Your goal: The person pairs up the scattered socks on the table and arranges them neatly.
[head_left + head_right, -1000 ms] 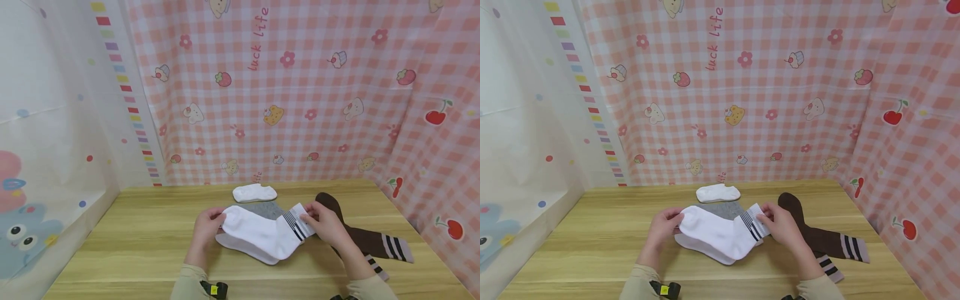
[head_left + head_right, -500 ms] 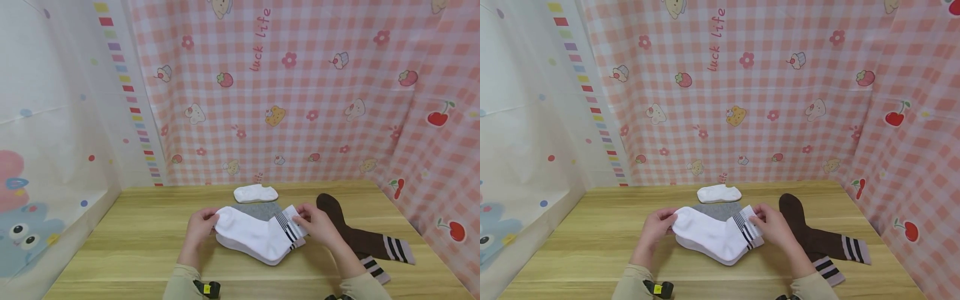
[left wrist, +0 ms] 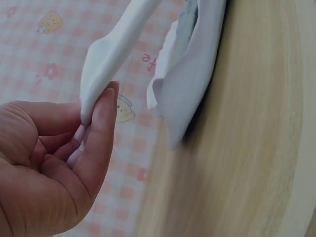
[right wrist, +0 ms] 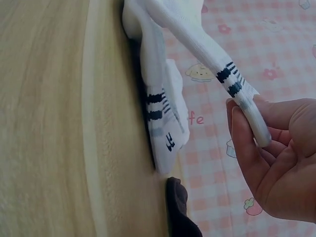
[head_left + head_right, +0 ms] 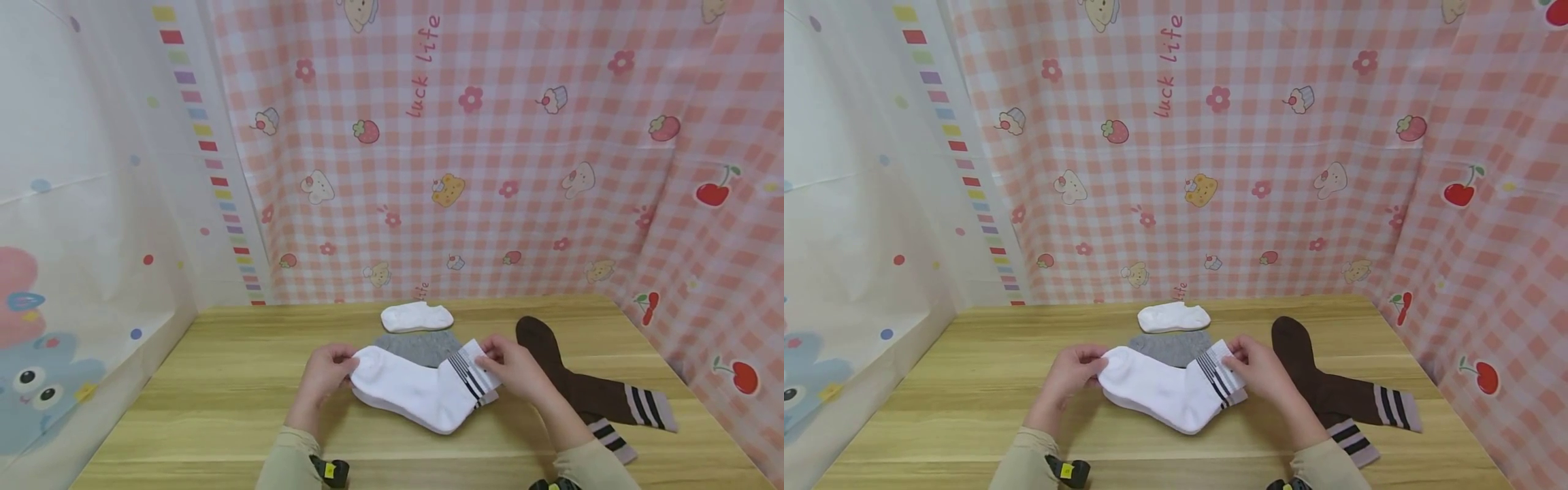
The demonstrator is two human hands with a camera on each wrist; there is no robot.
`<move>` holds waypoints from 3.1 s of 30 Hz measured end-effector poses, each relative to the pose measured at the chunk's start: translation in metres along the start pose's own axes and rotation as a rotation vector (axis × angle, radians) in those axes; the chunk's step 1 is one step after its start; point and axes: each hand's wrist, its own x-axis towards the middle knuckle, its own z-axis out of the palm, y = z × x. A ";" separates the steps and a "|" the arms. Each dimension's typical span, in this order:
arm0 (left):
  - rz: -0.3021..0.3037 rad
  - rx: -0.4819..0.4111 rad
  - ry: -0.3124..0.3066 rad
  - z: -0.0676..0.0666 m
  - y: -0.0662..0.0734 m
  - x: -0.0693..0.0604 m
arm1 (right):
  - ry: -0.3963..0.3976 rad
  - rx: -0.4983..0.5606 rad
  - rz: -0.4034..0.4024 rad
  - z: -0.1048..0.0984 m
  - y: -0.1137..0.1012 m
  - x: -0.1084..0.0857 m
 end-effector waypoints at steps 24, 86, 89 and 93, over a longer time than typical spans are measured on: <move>0.012 0.259 -0.094 -0.002 -0.003 0.006 | -0.077 -0.036 0.017 0.009 0.012 0.005; 0.087 0.730 -0.112 0.007 -0.008 0.016 | -0.167 -0.434 0.050 0.016 0.012 0.010; 0.090 0.753 -0.114 0.007 -0.007 0.017 | -0.165 -0.438 0.040 0.016 0.012 0.010; 0.106 0.779 -0.105 0.006 -0.005 0.016 | -0.170 -0.444 0.036 0.016 0.012 0.010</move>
